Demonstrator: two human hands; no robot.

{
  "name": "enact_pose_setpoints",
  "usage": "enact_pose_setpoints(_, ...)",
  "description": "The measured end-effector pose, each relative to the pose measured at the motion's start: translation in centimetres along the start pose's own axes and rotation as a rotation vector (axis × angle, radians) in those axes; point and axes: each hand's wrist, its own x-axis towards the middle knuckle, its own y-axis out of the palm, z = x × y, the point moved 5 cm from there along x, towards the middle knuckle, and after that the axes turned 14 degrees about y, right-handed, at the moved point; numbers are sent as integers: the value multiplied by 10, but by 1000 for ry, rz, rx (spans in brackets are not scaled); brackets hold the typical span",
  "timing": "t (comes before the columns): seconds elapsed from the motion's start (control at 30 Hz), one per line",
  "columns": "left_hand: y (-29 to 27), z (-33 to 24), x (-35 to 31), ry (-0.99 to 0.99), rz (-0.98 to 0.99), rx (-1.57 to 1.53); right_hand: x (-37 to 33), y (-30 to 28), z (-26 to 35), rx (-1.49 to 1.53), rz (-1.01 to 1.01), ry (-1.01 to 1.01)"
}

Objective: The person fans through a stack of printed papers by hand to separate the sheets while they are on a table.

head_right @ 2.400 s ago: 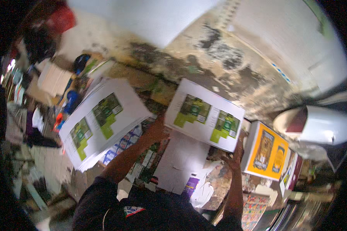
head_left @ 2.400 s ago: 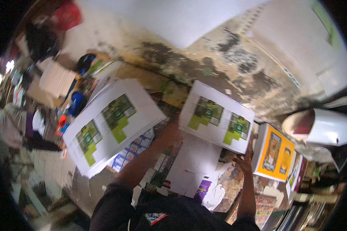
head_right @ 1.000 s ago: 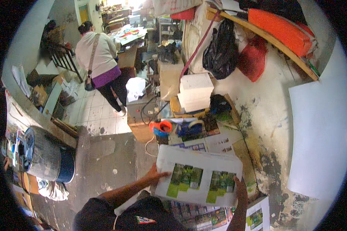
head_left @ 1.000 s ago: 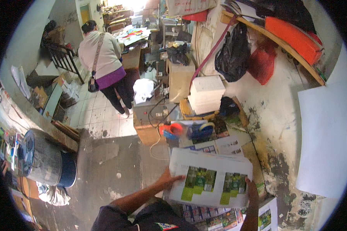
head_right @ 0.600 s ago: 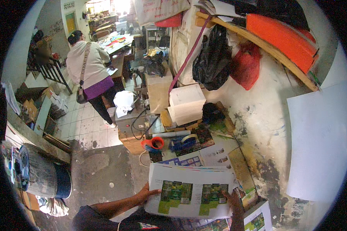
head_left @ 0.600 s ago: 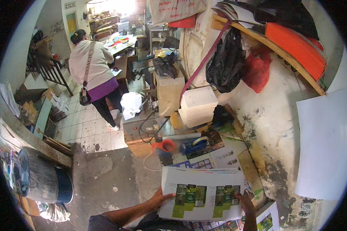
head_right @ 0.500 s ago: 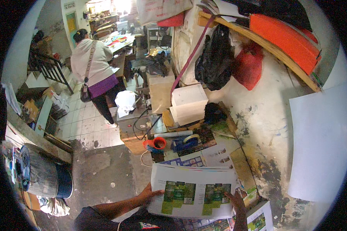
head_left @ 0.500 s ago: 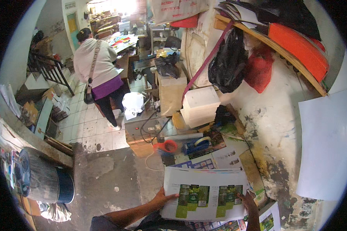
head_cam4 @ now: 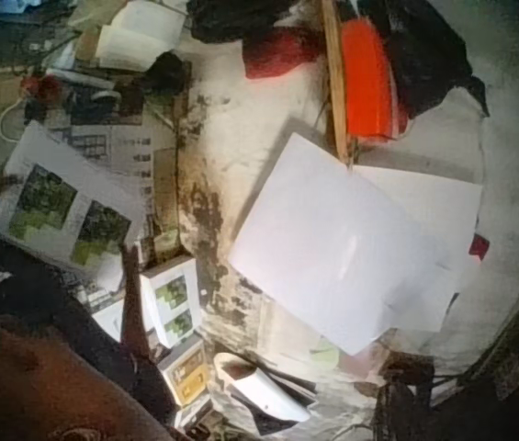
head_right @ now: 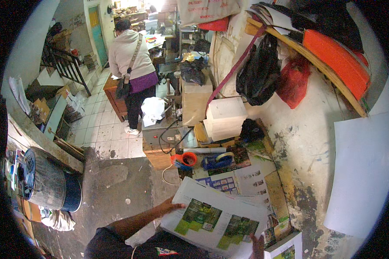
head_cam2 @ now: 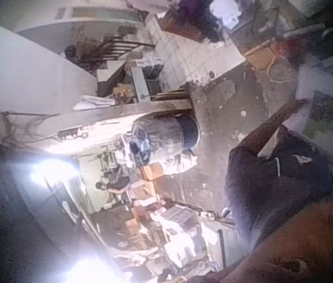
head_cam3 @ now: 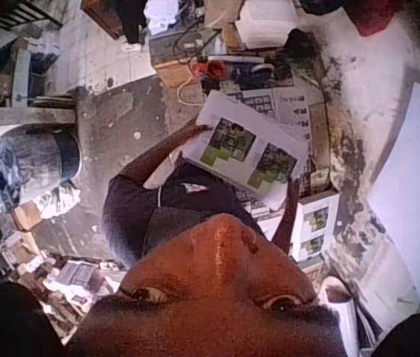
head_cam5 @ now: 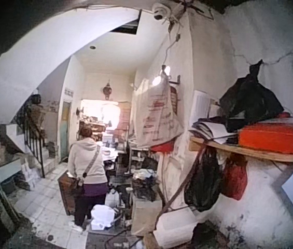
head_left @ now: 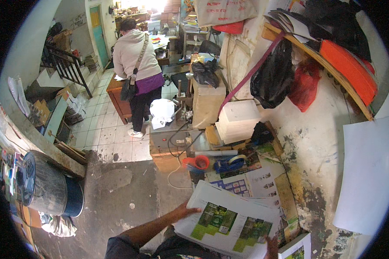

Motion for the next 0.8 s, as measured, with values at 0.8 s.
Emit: enact_pose_setpoints(0.8, 71, 62, -86, -158, 90, 128, -146, -28, -59, 682, 494, 312)
